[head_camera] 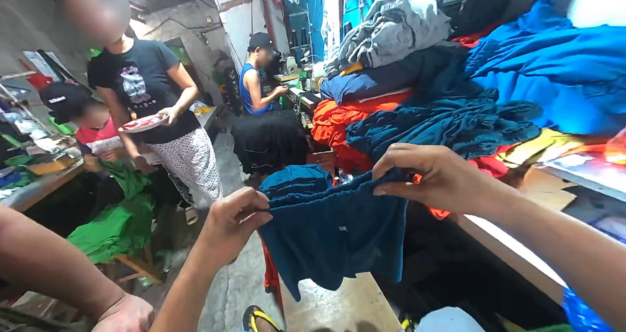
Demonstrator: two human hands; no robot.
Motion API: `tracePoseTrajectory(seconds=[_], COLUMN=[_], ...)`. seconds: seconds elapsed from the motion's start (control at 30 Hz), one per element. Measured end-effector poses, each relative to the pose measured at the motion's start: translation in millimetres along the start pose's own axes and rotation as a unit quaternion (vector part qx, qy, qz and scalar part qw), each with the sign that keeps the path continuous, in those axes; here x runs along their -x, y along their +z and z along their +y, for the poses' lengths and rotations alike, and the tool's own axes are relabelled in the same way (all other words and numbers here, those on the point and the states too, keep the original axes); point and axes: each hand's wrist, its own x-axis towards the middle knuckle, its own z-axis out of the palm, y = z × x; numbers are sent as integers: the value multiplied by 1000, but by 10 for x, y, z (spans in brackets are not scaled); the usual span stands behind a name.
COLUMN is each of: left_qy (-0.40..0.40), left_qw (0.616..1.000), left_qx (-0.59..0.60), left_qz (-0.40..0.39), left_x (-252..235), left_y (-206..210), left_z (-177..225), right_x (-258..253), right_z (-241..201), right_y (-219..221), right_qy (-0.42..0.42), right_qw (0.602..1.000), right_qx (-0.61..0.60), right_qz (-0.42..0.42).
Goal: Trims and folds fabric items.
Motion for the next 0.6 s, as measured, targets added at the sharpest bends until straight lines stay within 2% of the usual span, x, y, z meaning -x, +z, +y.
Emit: tracePoseTrajectory(seconds=[0.13, 0.3, 0.4, 0.5, 0.6], left_qy=[55, 18, -4, -20, -21], left_qw=[995, 993, 990, 990, 986], left_qx=[-77, 90, 121, 127, 155], left_qz=[-37, -70, -73, -56, -59], left_x=[-56, 5, 52, 48, 25], left_y=[-72, -145, -136, -87, -86], left_z=[-63, -160, -140, -66, -57], right_x=[15, 97, 160, 155, 121], right_z=[22, 147, 188, 142, 62], right_y=[-18, -16, -27, 0, 3], right_qy=[-47, -50, -37, -12, 51], right_qw=[996, 996, 997, 998, 992], right_qx=[20, 40, 50, -23, -112], right_qz=[-73, -55, -55, -53, -27])
